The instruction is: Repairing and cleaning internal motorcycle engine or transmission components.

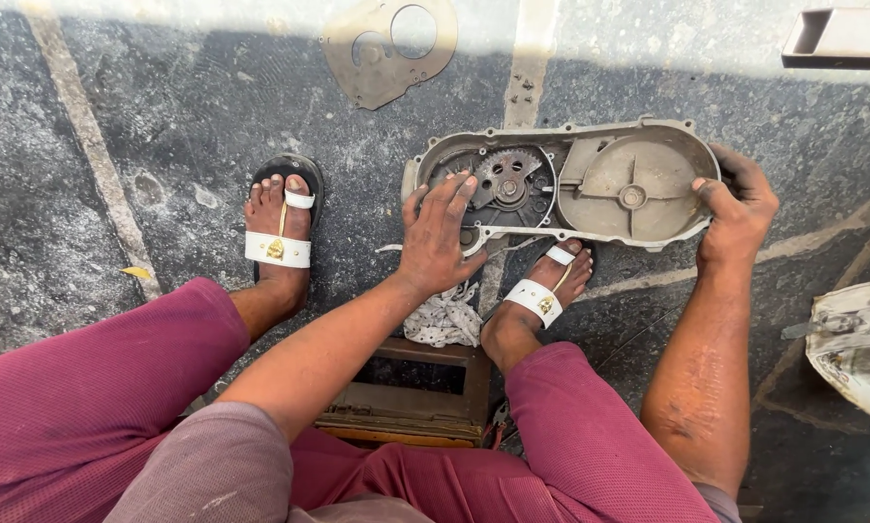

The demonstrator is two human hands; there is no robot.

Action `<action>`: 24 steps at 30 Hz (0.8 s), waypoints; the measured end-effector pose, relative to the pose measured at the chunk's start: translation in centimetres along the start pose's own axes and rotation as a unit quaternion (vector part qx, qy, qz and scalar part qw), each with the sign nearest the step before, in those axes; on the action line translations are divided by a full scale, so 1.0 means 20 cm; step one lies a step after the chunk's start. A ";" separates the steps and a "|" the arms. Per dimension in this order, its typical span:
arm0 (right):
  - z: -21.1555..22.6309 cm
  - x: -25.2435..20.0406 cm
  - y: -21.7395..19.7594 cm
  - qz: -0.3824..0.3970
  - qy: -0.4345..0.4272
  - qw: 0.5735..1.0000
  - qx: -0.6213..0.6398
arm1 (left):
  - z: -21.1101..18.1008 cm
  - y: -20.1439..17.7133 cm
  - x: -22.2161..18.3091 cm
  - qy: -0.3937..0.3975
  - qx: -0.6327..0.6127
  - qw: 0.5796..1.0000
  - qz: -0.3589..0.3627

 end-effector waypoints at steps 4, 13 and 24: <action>0.03 -0.02 0.01 -0.012 0.007 1.000 -0.004 | 0.01 0.02 -0.01 0.006 0.008 1.000 0.004; 0.02 -0.03 0.00 -0.021 0.016 1.000 -0.011 | 0.01 0.04 -0.01 0.008 0.015 1.000 0.010; 0.02 -0.03 0.00 -0.012 0.006 1.000 -0.004 | 0.03 0.06 -0.01 0.005 0.027 0.999 0.019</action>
Point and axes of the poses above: each hand's wrist, its own x-axis towards the middle knuckle, its own y-axis out of the palm, z = x × y, the point moved 9 cm from there along x, towards the middle knuckle, and after that the axes turned 12 degrees about -y, right-handed, at the moved point
